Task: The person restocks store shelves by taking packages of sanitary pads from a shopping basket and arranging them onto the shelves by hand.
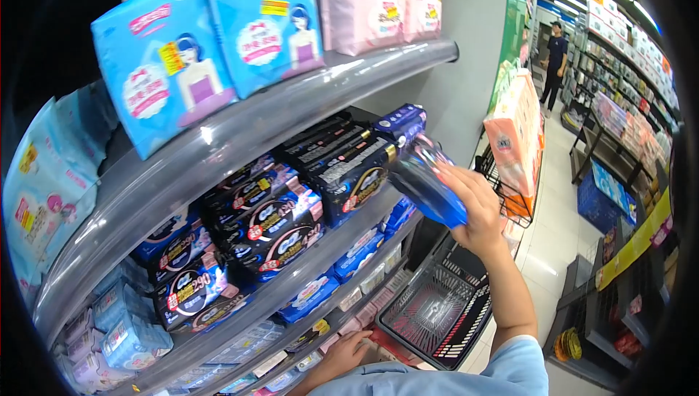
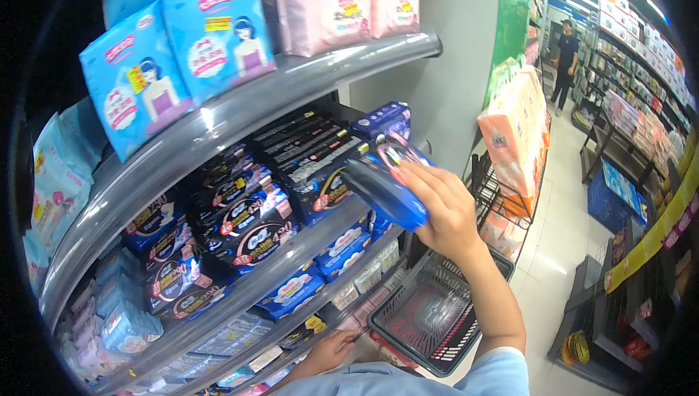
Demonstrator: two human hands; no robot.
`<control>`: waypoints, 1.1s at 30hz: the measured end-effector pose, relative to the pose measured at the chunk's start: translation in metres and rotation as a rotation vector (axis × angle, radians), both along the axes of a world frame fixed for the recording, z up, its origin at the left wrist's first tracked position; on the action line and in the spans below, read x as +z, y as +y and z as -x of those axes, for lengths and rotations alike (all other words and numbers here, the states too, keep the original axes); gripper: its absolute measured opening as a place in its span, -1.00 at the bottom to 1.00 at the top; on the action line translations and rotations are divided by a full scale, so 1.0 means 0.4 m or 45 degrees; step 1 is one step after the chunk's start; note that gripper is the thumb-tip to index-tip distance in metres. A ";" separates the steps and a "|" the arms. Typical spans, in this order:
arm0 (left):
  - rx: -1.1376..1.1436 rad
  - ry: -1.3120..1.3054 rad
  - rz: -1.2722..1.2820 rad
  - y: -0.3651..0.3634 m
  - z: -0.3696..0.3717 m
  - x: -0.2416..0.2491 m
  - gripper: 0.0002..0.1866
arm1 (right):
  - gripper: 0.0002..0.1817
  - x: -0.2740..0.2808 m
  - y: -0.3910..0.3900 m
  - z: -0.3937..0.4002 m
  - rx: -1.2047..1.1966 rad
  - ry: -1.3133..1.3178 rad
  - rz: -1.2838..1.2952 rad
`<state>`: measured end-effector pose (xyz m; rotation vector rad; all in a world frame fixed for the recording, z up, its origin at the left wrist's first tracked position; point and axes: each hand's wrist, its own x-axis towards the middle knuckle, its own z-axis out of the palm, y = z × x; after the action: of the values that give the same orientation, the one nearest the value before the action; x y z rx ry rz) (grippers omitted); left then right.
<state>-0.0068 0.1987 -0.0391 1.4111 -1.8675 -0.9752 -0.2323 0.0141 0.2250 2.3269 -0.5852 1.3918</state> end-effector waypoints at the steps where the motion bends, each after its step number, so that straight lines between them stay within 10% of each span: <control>1: -0.023 0.014 -0.042 -0.004 0.006 -0.001 -0.63 | -0.48 -0.040 0.018 0.035 -0.028 -0.083 -0.142; 6: -0.128 -0.044 -0.037 -0.028 0.037 -0.021 -0.63 | -0.61 -0.362 0.072 0.185 -0.275 -0.575 -0.924; 15: -0.297 -0.214 -0.169 -0.103 0.107 -0.001 -0.65 | -0.68 -0.921 0.162 0.287 -0.812 -0.318 -1.903; 26: -0.207 -0.431 -0.411 -0.153 0.156 0.004 -0.64 | -0.71 -1.170 -0.032 0.416 -1.117 -0.137 -1.241; 33: -0.140 -0.507 -0.550 -0.147 0.157 -0.009 -0.62 | -0.64 -1.372 0.028 0.432 -1.313 0.241 -2.155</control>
<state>-0.0696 0.1397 -0.0427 1.8835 -2.1202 -1.2842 -0.4049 0.0253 -0.3239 2.0032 -3.0653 -0.0941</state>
